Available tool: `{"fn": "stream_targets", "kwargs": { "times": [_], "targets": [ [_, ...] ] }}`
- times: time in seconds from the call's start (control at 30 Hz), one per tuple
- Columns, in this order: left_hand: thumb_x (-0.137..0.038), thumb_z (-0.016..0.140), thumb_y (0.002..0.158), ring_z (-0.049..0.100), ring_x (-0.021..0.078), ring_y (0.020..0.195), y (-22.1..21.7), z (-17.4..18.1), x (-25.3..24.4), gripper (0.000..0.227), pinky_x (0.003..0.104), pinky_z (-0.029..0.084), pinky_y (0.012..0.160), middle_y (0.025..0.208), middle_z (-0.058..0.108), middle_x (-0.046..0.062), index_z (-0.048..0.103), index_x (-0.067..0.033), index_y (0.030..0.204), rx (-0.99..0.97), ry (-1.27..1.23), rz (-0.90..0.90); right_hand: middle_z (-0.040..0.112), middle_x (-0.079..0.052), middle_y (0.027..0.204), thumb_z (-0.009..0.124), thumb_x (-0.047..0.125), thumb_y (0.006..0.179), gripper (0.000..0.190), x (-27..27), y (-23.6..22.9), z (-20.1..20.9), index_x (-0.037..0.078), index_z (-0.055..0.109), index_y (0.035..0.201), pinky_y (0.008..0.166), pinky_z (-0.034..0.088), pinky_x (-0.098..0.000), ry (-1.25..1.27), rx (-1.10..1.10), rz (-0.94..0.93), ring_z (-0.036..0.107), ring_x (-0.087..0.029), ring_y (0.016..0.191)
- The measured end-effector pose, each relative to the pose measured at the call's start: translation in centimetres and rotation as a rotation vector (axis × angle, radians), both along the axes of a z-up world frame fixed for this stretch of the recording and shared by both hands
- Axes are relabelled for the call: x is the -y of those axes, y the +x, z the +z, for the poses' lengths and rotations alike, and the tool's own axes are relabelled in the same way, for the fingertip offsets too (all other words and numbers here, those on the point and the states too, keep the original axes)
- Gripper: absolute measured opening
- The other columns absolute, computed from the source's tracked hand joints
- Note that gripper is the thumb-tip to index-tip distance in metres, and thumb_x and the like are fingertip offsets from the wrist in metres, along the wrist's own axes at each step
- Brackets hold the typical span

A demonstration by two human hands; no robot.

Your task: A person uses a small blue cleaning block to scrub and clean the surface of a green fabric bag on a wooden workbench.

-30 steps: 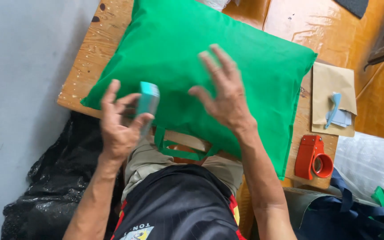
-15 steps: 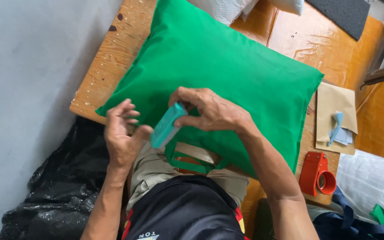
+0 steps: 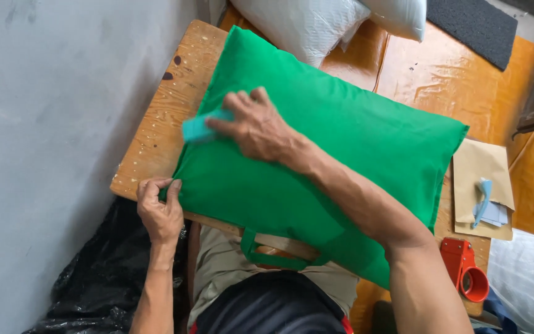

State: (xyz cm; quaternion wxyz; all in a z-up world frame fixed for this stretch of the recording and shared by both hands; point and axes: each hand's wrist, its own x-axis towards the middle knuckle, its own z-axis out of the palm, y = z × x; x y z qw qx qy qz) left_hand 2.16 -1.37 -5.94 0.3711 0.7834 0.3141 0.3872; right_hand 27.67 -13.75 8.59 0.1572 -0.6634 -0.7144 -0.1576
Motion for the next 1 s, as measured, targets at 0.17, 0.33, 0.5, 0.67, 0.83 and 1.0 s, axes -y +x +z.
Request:
{"fn": "stream_targets", "kwargs": {
  "times": [0.17, 0.33, 0.5, 0.67, 0.83, 1.0],
  "targets": [
    [-0.009, 0.075, 0.097, 0.06, 0.0302, 0.095, 0.1, 2.0, 0.0, 0.014, 0.042, 0.048, 0.09, 0.098, 0.062, 0.012, 0.065, -0.0021, 0.092, 0.0, 0.12, -0.076, 0.054, -0.017, 0.091, 0.055, 0.016, 0.083, 0.03, -1.3, 12.3, -1.0, 0.021, 0.076, 0.104, 0.07, 0.04, -0.0532, -0.092, -0.01, -0.862, 0.058, -0.037, 0.078],
    [-0.01, 0.075, 0.094, 0.061, 0.0306, 0.101, -0.3, 3.4, -0.4, 0.012, 0.044, 0.044, 0.094, 0.106, 0.067, 0.012, 0.064, -0.0048, 0.093, -0.107, 0.18, -0.152, 0.053, -0.023, 0.107, 0.057, 0.027, 0.084, 0.031, 1.2, 14.2, -0.9, 0.02, 0.073, 0.11, 0.084, 0.046, -0.0582, -0.176, -0.242, -1.126, 0.057, -0.048, 0.1],
    [-0.008, 0.072, 0.099, 0.063, 0.0343, 0.098, -0.4, 2.2, -0.4, 0.011, 0.045, 0.049, 0.085, 0.104, 0.067, 0.014, 0.062, -0.0021, 0.097, -0.148, 0.162, -0.183, 0.052, -0.022, 0.115, 0.054, 0.035, 0.088, 0.04, 9.0, 12.2, 0.8, 0.031, 0.073, 0.124, 0.09, 0.043, -0.0612, -0.168, -0.407, -1.129, 0.056, -0.047, 0.107],
    [-0.013, 0.071, 0.103, 0.062, 0.0372, 0.09, -1.0, 0.9, -0.7, 0.013, 0.047, 0.046, 0.082, 0.097, 0.066, 0.015, 0.063, -0.0023, 0.1, -0.174, 0.163, -0.16, 0.055, -0.004, 0.082, 0.061, 0.029, 0.079, 0.019, 28.4, 15.1, -3.3, 0.034, 0.077, 0.088, 0.053, 0.049, -0.0452, -0.13, 0.007, -1.41, 0.061, -0.029, 0.071],
    [-0.021, 0.062, 0.11, 0.064, 0.0431, 0.093, -1.0, 1.9, -0.5, 0.02, 0.051, 0.046, 0.081, 0.104, 0.067, 0.018, 0.054, -0.0023, 0.108, -0.255, 0.02, -0.247, 0.051, -0.029, 0.117, 0.061, 0.028, 0.1, 0.044, 36.4, 10.9, -2.5, 0.012, 0.06, 0.142, 0.096, 0.044, -0.0551, 0.04, -0.344, -1.475, 0.056, -0.05, 0.105],
    [-0.023, 0.059, 0.114, 0.064, 0.0385, 0.094, -1.4, 1.3, -0.5, 0.023, 0.049, 0.046, 0.079, 0.104, 0.064, 0.019, 0.05, -0.0018, 0.113, -0.264, -0.079, -0.286, 0.053, -0.035, 0.123, 0.059, 0.012, 0.101, 0.056, 32.1, -5.8, -3.0, -0.007, 0.04, 0.15, 0.101, 0.039, -0.0576, 0.171, -0.316, -1.121, 0.047, -0.05, 0.116]
  ]
}}
